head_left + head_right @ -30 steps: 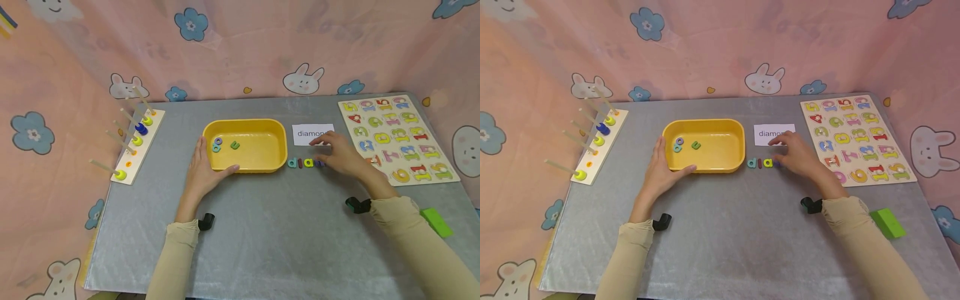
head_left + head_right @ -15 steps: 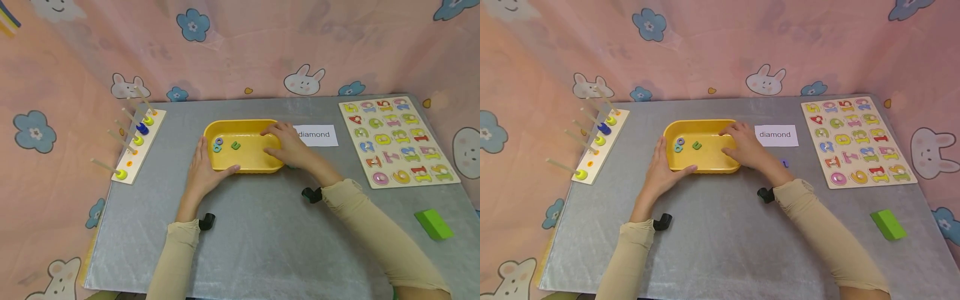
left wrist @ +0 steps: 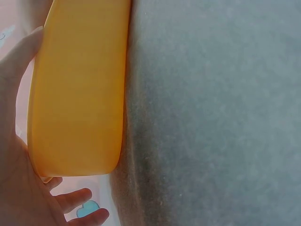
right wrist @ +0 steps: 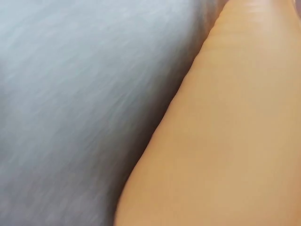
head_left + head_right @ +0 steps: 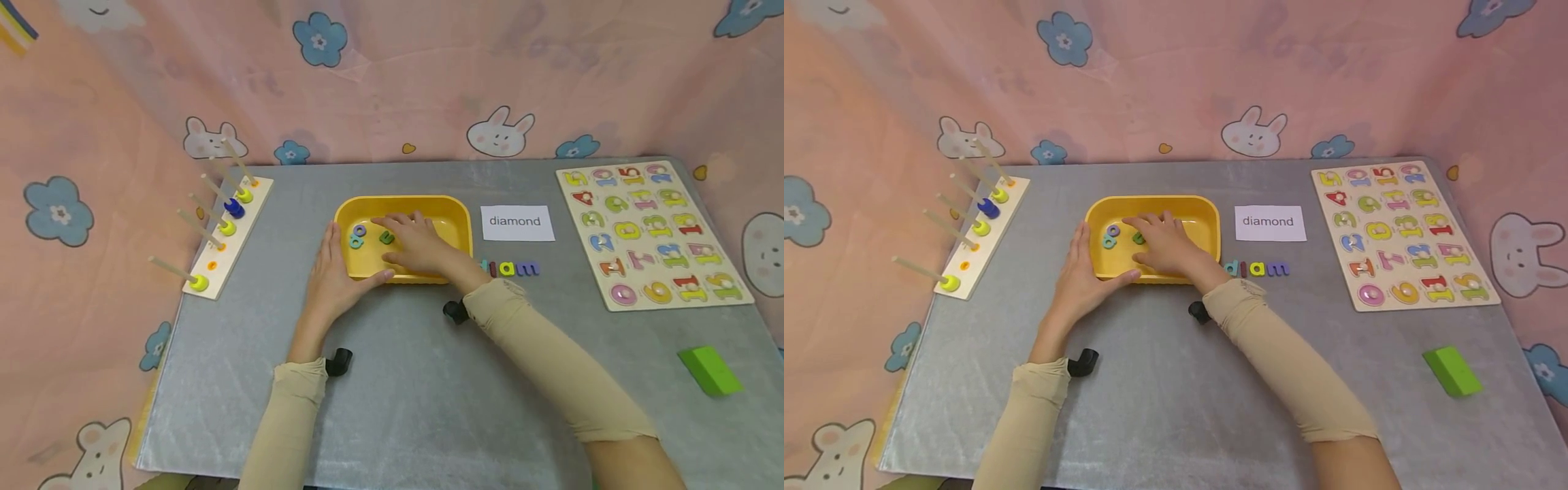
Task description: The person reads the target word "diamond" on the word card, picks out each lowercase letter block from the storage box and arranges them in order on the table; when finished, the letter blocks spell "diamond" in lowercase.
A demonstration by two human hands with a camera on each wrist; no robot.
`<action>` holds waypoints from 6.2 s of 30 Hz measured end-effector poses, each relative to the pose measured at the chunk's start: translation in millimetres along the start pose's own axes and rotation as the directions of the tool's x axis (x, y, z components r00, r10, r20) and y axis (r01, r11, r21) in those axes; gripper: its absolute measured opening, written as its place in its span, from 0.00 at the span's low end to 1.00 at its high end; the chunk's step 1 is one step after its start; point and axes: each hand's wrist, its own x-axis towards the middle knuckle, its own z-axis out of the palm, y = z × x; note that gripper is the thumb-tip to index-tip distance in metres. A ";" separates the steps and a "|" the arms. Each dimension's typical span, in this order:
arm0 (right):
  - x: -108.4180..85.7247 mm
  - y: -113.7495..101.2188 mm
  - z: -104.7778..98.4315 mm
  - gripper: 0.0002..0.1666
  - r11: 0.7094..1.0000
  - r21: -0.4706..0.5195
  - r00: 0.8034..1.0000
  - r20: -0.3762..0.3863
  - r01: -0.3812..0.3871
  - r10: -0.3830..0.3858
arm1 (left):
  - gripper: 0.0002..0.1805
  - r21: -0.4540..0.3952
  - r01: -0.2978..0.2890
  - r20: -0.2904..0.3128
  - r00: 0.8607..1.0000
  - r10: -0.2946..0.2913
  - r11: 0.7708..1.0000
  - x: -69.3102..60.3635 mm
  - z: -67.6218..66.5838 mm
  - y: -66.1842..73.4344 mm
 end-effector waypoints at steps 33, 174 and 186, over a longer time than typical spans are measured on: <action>23.3 -9.2 18.3 0.03 0.984 -0.176 0.993 -0.112 0.009 -0.029 | 0.76 0.004 -0.006 -0.005 1.000 0.006 1.000 0.2 -1.1 0.2; -33.2 31.5 -16.5 0.09 0.995 0.080 0.993 -0.110 0.055 -0.046 | 0.76 -0.010 0.006 0.005 1.000 -0.006 1.000 -2.6 -1.6 2.7; -111.4 77.4 -53.8 0.12 0.995 0.096 0.919 -0.393 0.036 0.005 | 0.76 -0.014 -0.014 0.001 1.000 0.014 1.000 -1.8 -1.2 2.3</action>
